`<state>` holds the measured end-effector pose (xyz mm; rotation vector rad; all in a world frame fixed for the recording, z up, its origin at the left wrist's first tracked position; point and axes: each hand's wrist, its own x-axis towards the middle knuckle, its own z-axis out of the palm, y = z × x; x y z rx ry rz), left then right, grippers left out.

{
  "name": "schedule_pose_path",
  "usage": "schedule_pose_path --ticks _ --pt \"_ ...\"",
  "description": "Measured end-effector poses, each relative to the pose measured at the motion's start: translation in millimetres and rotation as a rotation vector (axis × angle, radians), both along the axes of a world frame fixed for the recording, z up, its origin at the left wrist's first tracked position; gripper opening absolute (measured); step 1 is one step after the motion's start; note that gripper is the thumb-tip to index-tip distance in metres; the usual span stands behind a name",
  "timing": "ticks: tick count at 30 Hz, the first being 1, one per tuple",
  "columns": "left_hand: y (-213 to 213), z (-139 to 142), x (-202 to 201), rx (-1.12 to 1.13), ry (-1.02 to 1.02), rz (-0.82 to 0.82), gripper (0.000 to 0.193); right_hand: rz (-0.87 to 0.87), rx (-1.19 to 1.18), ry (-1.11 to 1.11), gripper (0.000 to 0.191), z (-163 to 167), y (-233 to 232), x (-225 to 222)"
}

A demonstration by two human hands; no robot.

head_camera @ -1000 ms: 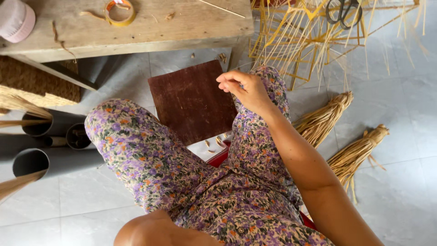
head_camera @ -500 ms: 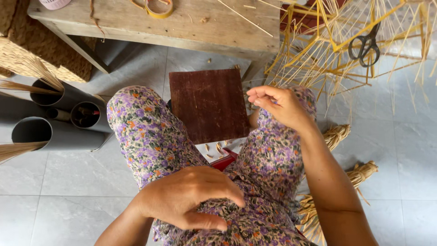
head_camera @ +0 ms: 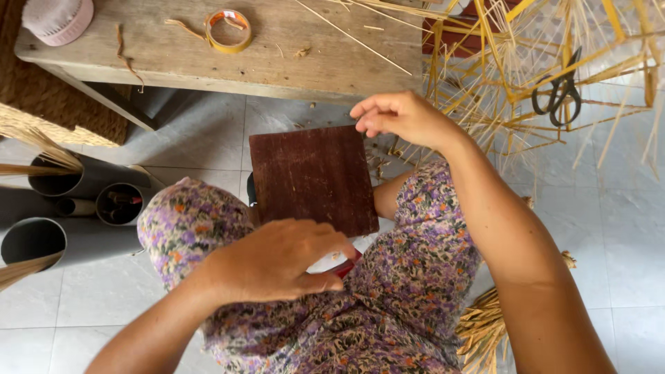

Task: The person sits on a low stool and gathers dried palm leaf midribs into a bundle, folds the ends over, and ties the bundle tightly with a strip of the same material. They set the finished bundle aside, gather more strips, and at the end pick up a knife and trim the bundle ends on the table.

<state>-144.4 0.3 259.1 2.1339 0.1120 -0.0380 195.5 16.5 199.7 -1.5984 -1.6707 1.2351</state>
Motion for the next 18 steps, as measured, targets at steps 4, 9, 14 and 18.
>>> schedule_pose_path --ticks 4,9,14,18 --pt "38.5 -17.2 28.9 0.094 0.066 -0.002 0.038 -0.037 -0.128 -0.453 0.032 -36.3 34.3 19.4" --pt "65.1 -42.9 64.9 0.237 0.177 0.088 0.040 0.080 -0.231 -0.513 0.036 -63.2 64.8 33.6" --pt "75.5 -31.5 31.4 0.433 0.193 0.235 0.050 0.144 -0.219 -0.438 0.037 -64.6 70.0 32.7" --pt "101.8 -45.5 -60.0 0.038 -0.510 0.686 0.041 0.145 -0.336 -0.388 0.040 -51.0 69.7 30.3"
